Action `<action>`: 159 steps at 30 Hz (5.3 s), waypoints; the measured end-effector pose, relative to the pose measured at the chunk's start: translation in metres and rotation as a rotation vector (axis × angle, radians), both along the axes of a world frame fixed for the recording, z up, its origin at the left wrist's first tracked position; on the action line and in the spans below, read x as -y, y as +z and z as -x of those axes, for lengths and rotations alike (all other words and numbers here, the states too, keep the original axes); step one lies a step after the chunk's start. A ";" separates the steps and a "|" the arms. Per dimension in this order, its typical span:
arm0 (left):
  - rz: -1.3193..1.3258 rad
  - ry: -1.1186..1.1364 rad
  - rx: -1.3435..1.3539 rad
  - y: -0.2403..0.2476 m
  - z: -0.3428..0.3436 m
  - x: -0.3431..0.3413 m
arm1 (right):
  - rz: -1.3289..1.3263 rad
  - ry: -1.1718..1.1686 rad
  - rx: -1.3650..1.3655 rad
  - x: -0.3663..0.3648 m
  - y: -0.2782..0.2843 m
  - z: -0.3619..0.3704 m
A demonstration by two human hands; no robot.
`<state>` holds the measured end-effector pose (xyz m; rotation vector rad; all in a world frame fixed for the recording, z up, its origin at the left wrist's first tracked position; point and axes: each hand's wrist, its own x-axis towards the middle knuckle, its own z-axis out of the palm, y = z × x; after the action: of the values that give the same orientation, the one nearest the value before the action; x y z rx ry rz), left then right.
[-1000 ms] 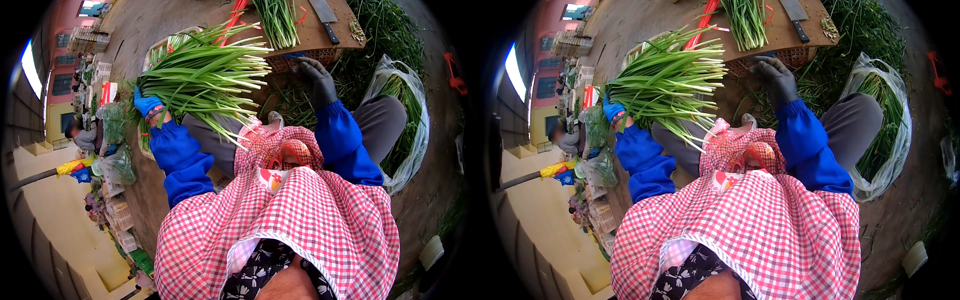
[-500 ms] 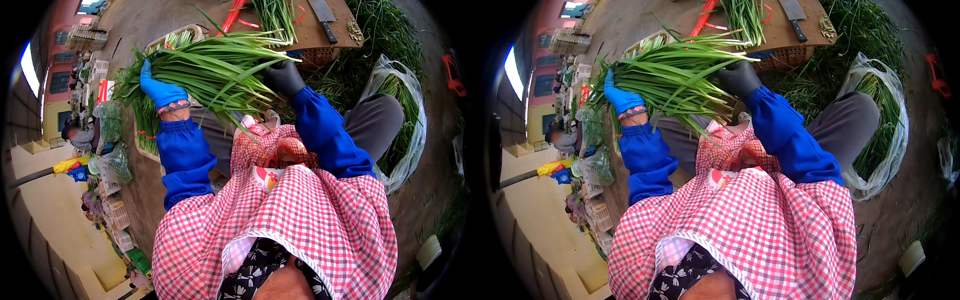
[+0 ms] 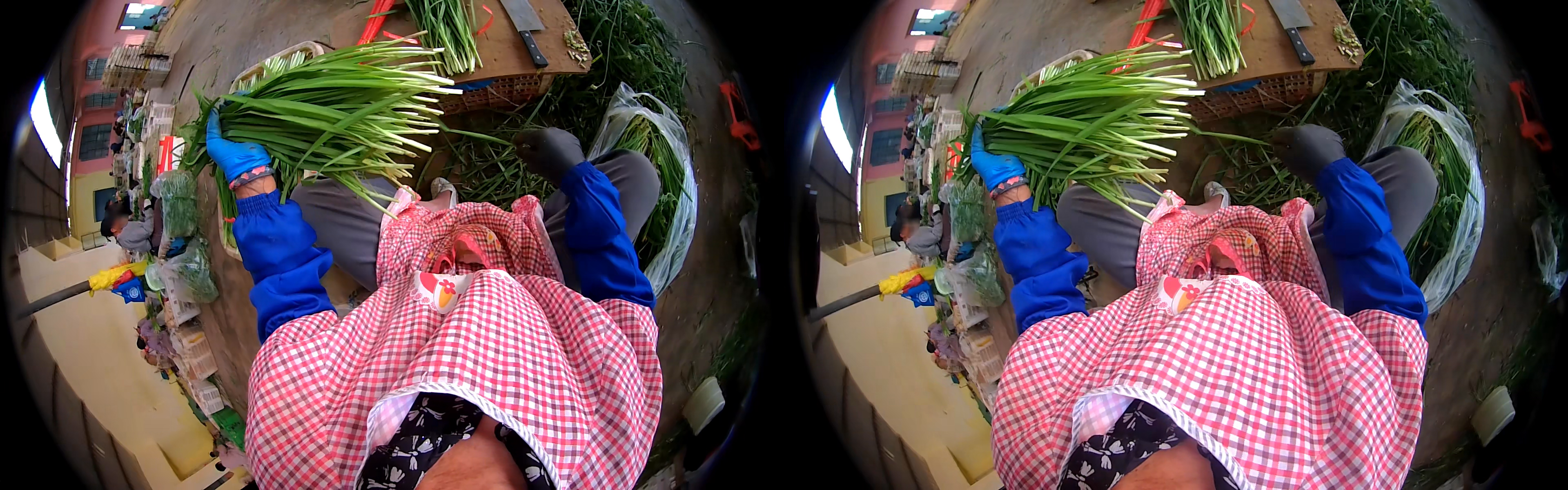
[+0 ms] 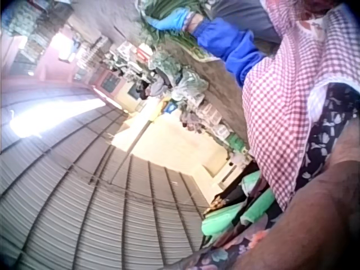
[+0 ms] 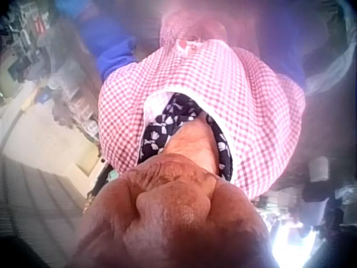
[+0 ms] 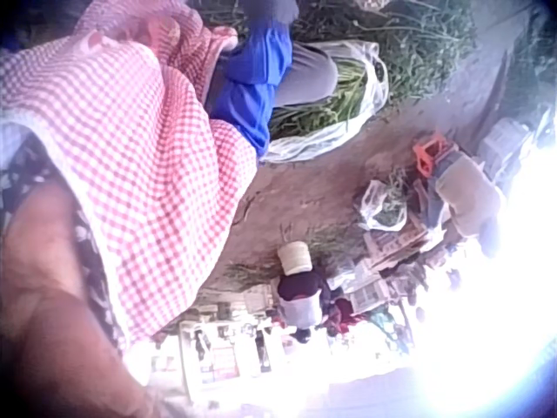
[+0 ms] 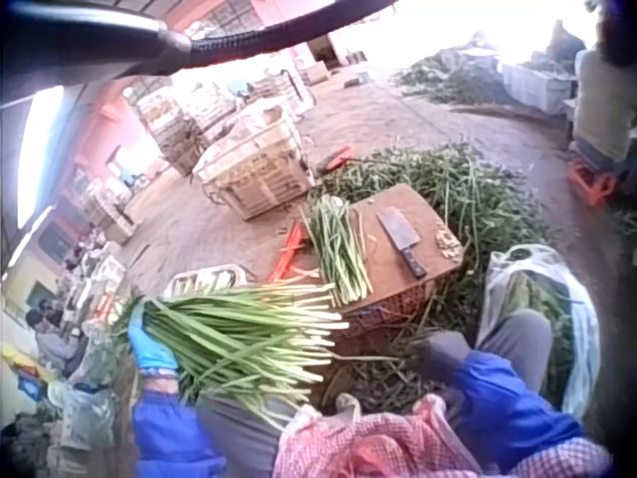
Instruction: The person cleans and bundles green onions by hand while sitting in an agricultural processing area.
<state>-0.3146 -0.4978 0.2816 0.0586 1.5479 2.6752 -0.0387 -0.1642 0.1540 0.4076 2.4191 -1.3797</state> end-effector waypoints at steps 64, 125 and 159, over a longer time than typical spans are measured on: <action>0.114 0.138 0.009 0.008 -0.003 -0.052 | 0.091 -0.127 -0.551 0.083 0.045 0.067; -0.230 0.225 -0.207 0.045 -0.022 -0.091 | 0.154 -0.181 -0.278 0.088 -0.116 0.036; -0.172 -0.565 -0.195 0.016 -0.097 -0.161 | 2.022 0.012 -0.192 0.107 0.026 0.021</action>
<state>-0.2178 -0.3365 0.2974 0.6720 1.1106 2.3774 -0.0599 -0.2714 0.1798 -0.3045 0.1485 -2.8388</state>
